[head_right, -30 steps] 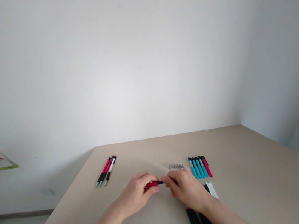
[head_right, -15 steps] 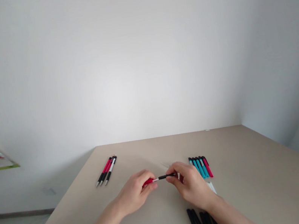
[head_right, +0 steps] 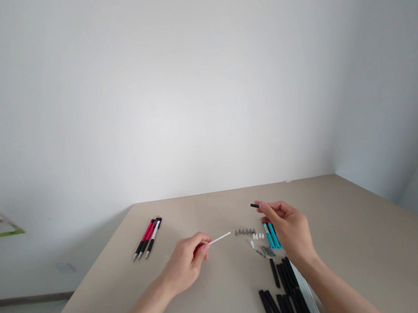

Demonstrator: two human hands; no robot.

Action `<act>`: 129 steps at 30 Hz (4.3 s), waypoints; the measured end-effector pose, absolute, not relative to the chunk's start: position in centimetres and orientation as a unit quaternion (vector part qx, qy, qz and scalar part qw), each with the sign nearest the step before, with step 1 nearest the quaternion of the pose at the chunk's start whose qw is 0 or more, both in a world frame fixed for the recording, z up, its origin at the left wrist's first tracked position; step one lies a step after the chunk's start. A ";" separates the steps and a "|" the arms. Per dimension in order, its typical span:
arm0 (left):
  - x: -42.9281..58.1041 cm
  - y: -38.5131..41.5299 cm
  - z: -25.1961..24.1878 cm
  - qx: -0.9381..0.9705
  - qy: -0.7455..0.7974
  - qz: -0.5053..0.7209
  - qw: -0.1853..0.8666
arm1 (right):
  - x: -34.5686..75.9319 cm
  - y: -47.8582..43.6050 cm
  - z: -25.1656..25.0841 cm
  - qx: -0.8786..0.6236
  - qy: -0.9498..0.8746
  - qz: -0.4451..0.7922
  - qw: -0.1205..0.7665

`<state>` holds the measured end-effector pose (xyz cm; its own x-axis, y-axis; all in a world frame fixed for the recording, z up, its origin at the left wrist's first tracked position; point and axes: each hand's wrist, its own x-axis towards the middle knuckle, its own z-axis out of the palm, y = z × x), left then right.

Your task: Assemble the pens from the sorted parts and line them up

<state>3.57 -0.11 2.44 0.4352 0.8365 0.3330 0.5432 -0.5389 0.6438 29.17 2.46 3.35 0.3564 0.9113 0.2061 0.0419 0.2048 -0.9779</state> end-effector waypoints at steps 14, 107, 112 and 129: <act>3.7 0.2 1.7 0.766 0.398 0.427 0.268 | 29.4 2.5 2.3 -0.573 -0.672 0.138 0.448; 4.1 -0.4 2.2 0.857 0.389 0.275 0.196 | 27.3 -0.3 4.8 -0.375 -0.878 0.116 0.273; 4.1 -0.4 2.1 0.858 0.383 0.280 0.196 | 27.5 -0.4 4.9 -0.372 -0.883 0.117 0.263; 4.3 -0.6 2.6 0.839 0.385 0.309 0.228 | 38.3 7.5 -0.6 -0.739 -0.622 -0.071 0.249</act>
<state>4.33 -0.55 2.57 0.5123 0.7875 0.3426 0.5054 -0.5990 0.6211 38.26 7.52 -0.57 0.2157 0.8838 0.4152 0.9549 -0.1021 -0.2788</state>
